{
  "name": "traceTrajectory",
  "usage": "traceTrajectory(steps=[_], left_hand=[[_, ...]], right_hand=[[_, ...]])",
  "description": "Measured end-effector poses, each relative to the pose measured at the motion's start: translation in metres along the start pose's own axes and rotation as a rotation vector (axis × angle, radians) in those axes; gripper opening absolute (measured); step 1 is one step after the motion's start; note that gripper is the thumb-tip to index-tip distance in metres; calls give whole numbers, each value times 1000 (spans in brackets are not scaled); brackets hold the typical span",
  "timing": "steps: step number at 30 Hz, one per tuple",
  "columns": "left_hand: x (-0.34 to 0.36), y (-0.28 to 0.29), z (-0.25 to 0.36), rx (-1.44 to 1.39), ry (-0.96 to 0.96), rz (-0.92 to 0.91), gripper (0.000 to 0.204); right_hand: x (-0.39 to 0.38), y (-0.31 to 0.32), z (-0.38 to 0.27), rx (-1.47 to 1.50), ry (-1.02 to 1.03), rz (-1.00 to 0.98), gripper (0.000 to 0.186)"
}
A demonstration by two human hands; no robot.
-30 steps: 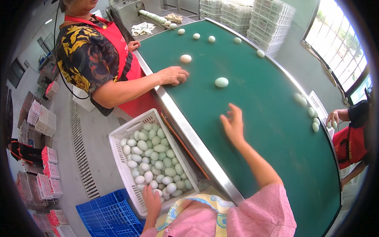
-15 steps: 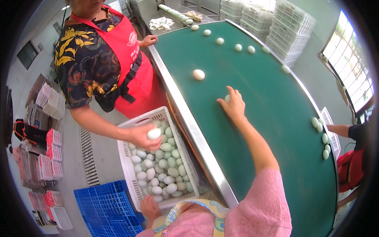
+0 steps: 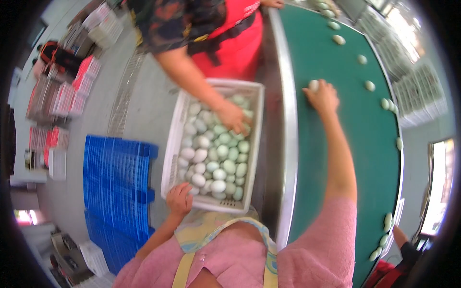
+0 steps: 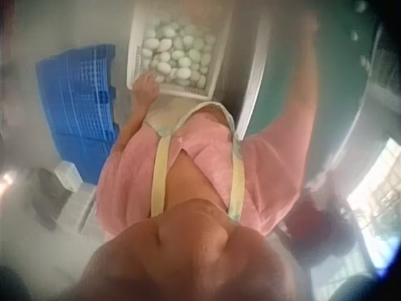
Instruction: The person picks light green eggs from a white plastic basket and places them onto a moving green conveyor belt. They work alongside other staff members in a processing facility, continuously transferring eggs from the basket to the belt.
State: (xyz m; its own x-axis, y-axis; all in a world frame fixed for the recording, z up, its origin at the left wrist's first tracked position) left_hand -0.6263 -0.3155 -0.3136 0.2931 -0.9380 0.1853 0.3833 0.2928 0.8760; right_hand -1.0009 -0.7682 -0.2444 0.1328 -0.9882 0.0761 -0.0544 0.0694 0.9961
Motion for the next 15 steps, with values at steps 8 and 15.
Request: traceTrajectory(steps=[8, 15], left_hand=[[9, 12, 6, -58, 15, 63, 22], [9, 4, 5, -82, 32, 90, 26]], right_hand=[[-60, 12, 8, 100, 8, 86, 58], [-155, 62, -105, 657, 252, -120, 46]])
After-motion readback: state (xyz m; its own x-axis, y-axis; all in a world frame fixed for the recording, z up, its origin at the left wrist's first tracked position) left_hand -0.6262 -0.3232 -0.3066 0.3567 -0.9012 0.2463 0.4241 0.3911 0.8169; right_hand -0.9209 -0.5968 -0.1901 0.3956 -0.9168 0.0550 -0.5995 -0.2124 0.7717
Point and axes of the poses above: each hand's wrist, its own x-axis towards the middle knuckle, its own y-axis out of the back of the hand, z = x × y, the point moved 2 cm from there along x, towards the middle knuckle, and after that the axes turned 9 degrees about y, right-handed, at the moved point
